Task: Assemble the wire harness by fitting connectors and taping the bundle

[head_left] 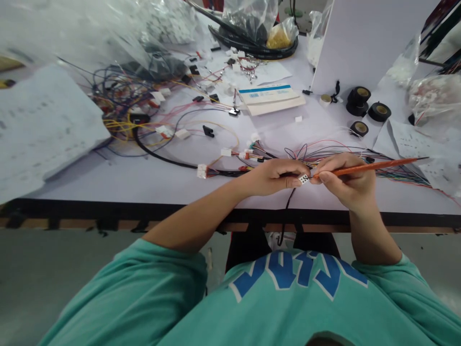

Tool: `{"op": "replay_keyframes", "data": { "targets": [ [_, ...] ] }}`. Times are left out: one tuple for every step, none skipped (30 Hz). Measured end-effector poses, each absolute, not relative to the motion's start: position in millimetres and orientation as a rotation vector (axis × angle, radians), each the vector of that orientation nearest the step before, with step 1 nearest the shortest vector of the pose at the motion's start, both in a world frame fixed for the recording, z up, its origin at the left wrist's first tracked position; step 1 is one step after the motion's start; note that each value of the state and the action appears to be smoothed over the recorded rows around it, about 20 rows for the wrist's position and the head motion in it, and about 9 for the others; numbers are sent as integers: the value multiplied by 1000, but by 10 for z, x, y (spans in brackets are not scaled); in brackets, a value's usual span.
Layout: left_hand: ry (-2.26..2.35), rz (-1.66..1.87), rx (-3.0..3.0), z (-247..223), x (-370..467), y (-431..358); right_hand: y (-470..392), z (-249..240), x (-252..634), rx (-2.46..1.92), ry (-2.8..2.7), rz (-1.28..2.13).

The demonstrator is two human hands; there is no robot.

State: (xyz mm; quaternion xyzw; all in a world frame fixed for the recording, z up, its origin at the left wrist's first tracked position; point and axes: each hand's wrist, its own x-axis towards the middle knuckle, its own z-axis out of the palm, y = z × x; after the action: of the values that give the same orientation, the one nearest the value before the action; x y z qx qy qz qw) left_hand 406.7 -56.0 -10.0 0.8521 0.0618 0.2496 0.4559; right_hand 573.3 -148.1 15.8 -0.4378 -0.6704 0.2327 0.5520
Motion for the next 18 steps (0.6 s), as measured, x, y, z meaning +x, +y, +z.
{"op": "replay_keyframes", "data": {
  "targets": [
    [155,605,2100,-95,4066,-561,-1480,151,5732,-1039,-1592,554],
    [156,593,2101,-91,4066,-561,-1481,145,5731,-1043,-1597,558],
    [160,583,2103,-87,4066,-562,-1481,139,5731,-1045,-1601,562],
    [166,577,2105,-84,4067,-563,-1482,135,5732,-1046,-1601,564],
    [172,574,2104,-81,4067,-564,-1482,131,5734,-1047,-1600,566],
    [177,575,2102,-79,4068,-565,-1482,129,5736,-1052,-1597,568],
    [181,576,2100,-78,4068,-566,-1481,128,5738,-1057,-1597,570],
    [185,576,2098,-76,4068,-566,-1479,127,5741,-1065,-1597,572],
    [189,576,2098,-74,4068,-566,-1478,127,5742,-1070,-1600,574],
    [193,574,2098,-71,4068,-566,-1476,129,5743,-1074,-1602,576],
    [197,570,2101,-68,4067,-566,-1476,131,5743,-1076,-1603,575],
    [202,565,2104,-65,4066,-566,-1476,133,5742,-1074,-1602,571],
    [203,559,2108,-61,4065,-566,-1476,136,5740,-1068,-1601,566],
    [202,556,2112,-57,4064,-565,-1477,138,5738,-1062,-1600,560],
    [200,554,2117,-54,4063,-565,-1479,139,5735,-1055,-1601,556],
    [196,553,2121,-52,4063,-564,-1480,139,5733,-1049,-1602,554],
    [193,554,2124,-52,4063,-563,-1481,139,5731,-1045,-1604,554],
    [194,555,2127,-54,4063,-561,-1482,137,5731,-1045,-1609,555]
  ]
}}
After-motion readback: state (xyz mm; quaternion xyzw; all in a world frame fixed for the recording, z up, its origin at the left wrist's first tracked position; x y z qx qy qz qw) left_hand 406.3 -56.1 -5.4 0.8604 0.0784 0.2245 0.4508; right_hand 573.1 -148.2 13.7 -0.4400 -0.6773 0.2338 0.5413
